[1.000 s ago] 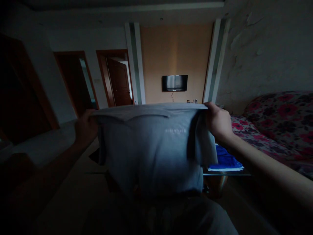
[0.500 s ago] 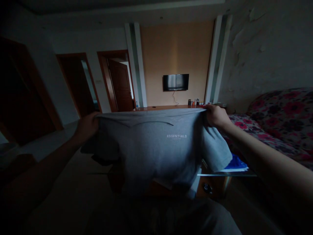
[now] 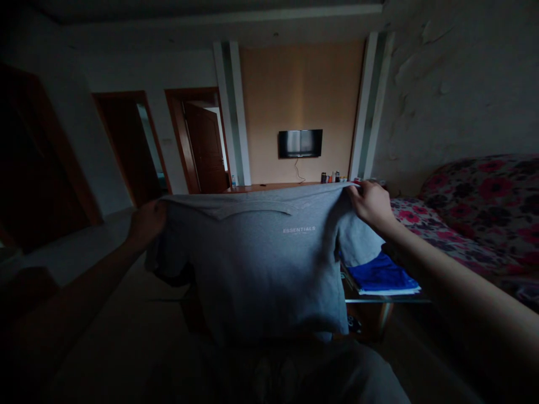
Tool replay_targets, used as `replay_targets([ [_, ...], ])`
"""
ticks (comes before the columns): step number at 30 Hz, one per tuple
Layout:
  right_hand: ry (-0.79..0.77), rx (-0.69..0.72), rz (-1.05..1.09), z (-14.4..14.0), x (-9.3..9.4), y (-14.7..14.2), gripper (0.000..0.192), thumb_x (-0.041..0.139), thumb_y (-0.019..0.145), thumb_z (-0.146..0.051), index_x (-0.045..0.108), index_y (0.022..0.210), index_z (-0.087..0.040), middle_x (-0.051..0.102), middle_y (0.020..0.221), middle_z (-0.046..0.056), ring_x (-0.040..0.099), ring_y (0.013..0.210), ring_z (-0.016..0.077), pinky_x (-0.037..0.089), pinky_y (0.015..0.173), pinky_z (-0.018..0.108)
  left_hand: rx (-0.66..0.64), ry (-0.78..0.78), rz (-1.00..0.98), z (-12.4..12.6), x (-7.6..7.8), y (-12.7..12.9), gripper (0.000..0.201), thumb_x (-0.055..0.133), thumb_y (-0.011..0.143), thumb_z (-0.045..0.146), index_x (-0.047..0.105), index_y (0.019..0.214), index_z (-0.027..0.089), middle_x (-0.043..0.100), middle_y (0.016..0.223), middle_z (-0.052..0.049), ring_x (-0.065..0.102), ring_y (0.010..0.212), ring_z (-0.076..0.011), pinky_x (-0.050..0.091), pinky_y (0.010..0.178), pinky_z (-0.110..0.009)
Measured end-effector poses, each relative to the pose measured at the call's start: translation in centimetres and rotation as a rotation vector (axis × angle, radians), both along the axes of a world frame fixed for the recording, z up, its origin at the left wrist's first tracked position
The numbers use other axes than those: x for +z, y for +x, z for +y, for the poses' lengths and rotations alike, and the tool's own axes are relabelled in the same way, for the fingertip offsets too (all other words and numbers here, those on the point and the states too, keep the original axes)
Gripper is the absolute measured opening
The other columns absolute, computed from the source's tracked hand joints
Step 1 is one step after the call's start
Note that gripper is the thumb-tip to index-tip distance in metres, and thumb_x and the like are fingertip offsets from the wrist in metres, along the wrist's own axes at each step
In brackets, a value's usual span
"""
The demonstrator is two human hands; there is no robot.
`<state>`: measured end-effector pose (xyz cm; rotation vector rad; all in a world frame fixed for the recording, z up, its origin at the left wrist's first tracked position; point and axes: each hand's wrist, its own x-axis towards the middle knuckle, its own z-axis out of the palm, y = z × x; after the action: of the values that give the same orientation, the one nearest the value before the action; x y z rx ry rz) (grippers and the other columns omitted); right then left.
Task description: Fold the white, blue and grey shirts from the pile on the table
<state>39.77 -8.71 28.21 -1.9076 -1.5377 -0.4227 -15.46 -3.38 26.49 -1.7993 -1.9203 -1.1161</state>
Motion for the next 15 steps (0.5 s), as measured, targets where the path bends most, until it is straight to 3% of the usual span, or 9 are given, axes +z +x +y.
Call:
replay_targets([
  [4,-0.010,0.025,0.064,-0.3,-0.9,0.9,0.045,0.037,0.099,-0.045,0.065,0.108,-0.010,0.068,0.113,0.027,0.062,0.098,0.0296,0.034,0.074,0.032,-0.010,0.135,0.120,-2.1,0.2,0.9,0.033,0.030,0.102,0.031,0.059,0.101,0.016,0.063,0.090,-0.004,0.061,0.086,-0.0206,0.040,0.076,-0.028],
  [8,0.032,-0.017,0.097,-1.4,-2.6,1.9,0.044,0.037,0.096,-0.050,0.061,0.100,-0.014,0.067,0.106,0.024,0.062,0.093,0.0301,0.038,0.073,0.034,-0.025,0.210,0.126,-3.6,-0.5,0.7,0.026,0.032,0.099,0.023,0.056,0.108,0.018,0.062,0.100,-0.003,0.061,0.094,-0.0197,0.043,0.084,-0.028],
  [12,0.074,0.036,0.184,-3.3,-5.0,3.1,0.038,0.039,0.091,-0.056,0.056,0.097,-0.023,0.066,0.100,0.016,0.062,0.090,0.0308,0.045,0.077,0.039,0.016,0.200,0.069,-4.9,-1.9,-0.2,0.029,0.036,0.094,0.022,0.056,0.114,0.024,0.065,0.113,-0.002,0.062,0.105,-0.0232,0.047,0.093,-0.035],
  [15,0.119,0.066,0.287,-5.4,-7.7,4.2,0.034,0.042,0.088,-0.060,0.054,0.100,-0.031,0.066,0.102,0.012,0.064,0.092,0.0324,0.050,0.081,0.044,0.069,0.195,-0.015,-7.7,-3.7,-1.0,0.030,0.041,0.092,0.030,0.057,0.117,0.032,0.066,0.118,0.000,0.063,0.108,-0.0263,0.052,0.091,-0.040],
])
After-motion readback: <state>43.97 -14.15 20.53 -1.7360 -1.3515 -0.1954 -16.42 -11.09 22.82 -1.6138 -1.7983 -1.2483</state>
